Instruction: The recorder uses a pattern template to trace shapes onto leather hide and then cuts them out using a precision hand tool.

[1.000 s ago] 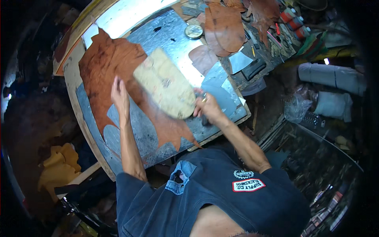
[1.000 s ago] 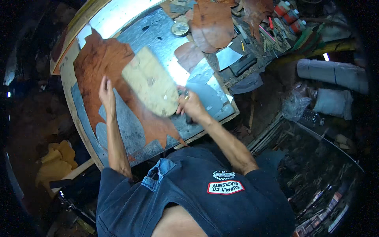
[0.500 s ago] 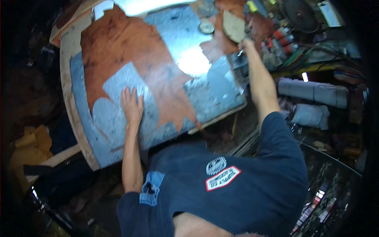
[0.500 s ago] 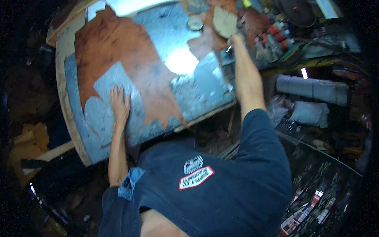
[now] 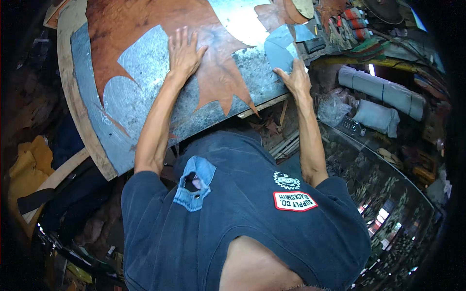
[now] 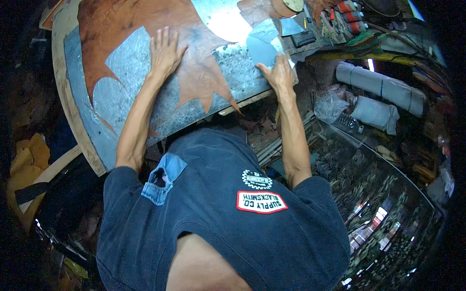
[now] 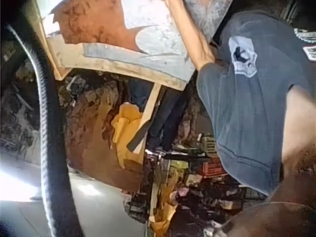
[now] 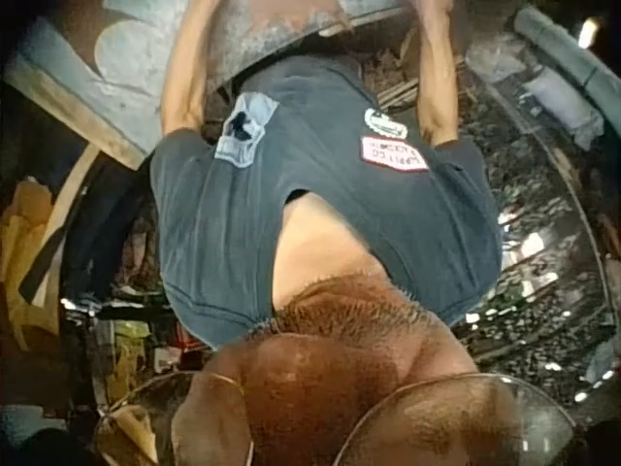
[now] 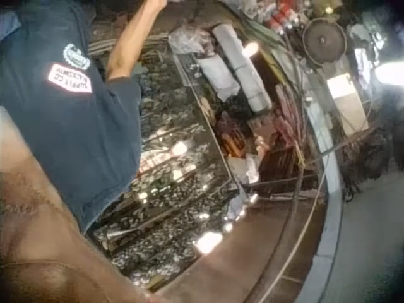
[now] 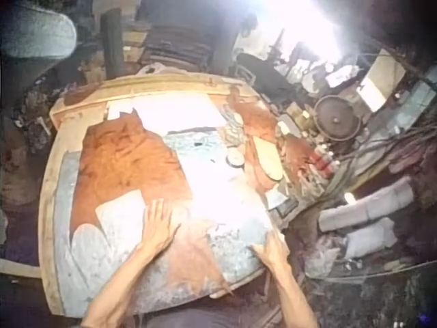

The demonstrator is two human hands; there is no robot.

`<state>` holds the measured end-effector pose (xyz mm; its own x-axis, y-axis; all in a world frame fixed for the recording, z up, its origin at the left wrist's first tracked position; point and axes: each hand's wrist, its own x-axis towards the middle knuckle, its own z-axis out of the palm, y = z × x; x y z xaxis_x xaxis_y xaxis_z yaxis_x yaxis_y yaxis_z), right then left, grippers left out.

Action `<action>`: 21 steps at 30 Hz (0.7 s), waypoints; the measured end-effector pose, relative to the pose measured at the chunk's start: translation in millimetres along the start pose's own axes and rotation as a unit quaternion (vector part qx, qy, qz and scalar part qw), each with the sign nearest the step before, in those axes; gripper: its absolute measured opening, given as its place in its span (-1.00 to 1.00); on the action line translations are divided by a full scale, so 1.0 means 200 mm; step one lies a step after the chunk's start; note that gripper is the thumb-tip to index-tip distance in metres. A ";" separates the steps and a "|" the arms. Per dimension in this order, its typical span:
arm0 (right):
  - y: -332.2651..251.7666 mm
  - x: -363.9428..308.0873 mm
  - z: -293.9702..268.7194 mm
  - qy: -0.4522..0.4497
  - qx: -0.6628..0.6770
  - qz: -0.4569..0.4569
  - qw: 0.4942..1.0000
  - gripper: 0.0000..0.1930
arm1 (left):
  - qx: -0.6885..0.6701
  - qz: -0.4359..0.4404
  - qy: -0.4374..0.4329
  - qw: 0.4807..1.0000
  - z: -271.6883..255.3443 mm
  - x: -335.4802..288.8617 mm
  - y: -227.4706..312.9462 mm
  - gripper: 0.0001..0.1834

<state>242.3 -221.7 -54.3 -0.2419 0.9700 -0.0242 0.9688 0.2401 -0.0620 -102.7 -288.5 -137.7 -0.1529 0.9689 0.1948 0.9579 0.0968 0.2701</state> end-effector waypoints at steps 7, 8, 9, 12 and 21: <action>0.11 -0.03 -0.03 -0.031 0.033 0.056 0.997 -0.09 | 0.035 0.166 -0.257 0.951 -0.21 -0.19 0.62 -0.24; 0.12 0.00 -0.04 -0.057 0.036 0.068 0.995 -0.07 | -0.030 0.188 -0.207 0.960 -0.12 -0.30 0.66 -0.23; 0.13 0.01 -0.03 -0.037 0.027 0.045 0.998 -0.09 | -0.095 0.208 -0.154 0.961 0.01 -0.43 0.71 -0.23; 0.16 0.04 -0.06 -0.062 0.048 0.045 0.996 -0.10 | -0.225 0.258 -0.113 0.933 -0.01 -0.55 0.77 -0.30; 0.12 -0.17 0.01 -0.004 0.007 -0.060 0.998 -0.23 | -0.232 0.115 -0.102 0.961 0.00 -0.26 0.74 -0.33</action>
<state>273.9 -249.6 -57.4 -0.3572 0.9337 -0.0229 0.9318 0.3546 -0.0781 46.2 -324.5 -108.0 0.1450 0.9817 0.1232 0.7425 -0.1903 0.6423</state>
